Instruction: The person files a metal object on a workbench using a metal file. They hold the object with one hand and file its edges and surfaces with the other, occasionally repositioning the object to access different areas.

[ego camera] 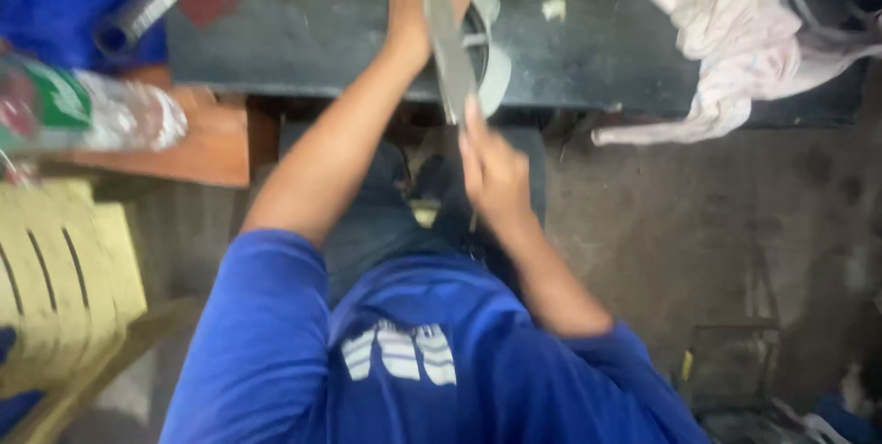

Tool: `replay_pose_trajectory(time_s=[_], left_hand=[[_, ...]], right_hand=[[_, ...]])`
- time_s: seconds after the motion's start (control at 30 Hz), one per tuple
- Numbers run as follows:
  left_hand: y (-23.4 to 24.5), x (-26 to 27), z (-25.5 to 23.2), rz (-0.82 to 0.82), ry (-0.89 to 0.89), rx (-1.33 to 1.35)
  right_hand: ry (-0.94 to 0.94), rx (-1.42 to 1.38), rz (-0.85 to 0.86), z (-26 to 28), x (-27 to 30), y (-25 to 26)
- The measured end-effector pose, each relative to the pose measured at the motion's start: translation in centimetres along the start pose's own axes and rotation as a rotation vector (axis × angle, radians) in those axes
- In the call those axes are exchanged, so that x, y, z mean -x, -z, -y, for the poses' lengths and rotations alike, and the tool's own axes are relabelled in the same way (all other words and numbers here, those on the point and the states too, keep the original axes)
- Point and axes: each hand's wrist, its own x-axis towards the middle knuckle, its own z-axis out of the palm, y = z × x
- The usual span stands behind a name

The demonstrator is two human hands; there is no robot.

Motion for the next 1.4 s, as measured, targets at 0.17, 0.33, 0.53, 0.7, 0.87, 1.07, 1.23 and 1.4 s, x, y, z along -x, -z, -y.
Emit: replay_pose_trajectory(time_s=[0.17, 0.33, 0.53, 0.7, 0.87, 1.07, 1.23, 1.4], left_hand=[[0.1, -0.1, -0.9, 0.182, 0.115, -0.108], [0.8, -0.1, -0.8, 0.102, 0.04, -0.042], [0.4, 1.0, -0.5, 0.145, 0.15, -0.035], [0.1, -0.7, -0.6, 0.155, 0.09, -0.112], [0.9, -0.5, -1.2, 0.169, 0.132, -0.069], [0.2, 0.1, -0.4, 0.161, 0.07, -0.077], [-0.3, 0.6, -0.2, 0.099, 0.066, -0.085], [0.6, -0.7, -0.7, 0.211, 0.169, -0.098]], right_hand=[[-0.025, 0.117, 0.074, -1.4, 3.5, -0.5], [0.026, -0.013, -0.025, 1.0, -0.2, 0.1], [-0.01, 0.013, 0.005, -0.9, 0.5, 0.5], [-0.255, 0.037, 0.19, -1.1, 2.1, 0.7], [-0.008, -0.001, -0.023, -1.4, -0.4, 0.2], [-0.021, 0.001, 0.019, 0.7, 2.8, 0.6], [-0.006, 0.108, 0.065, 1.7, -1.5, 1.1], [-0.106, 0.07, 0.145, 1.1, 1.5, 0.8]])
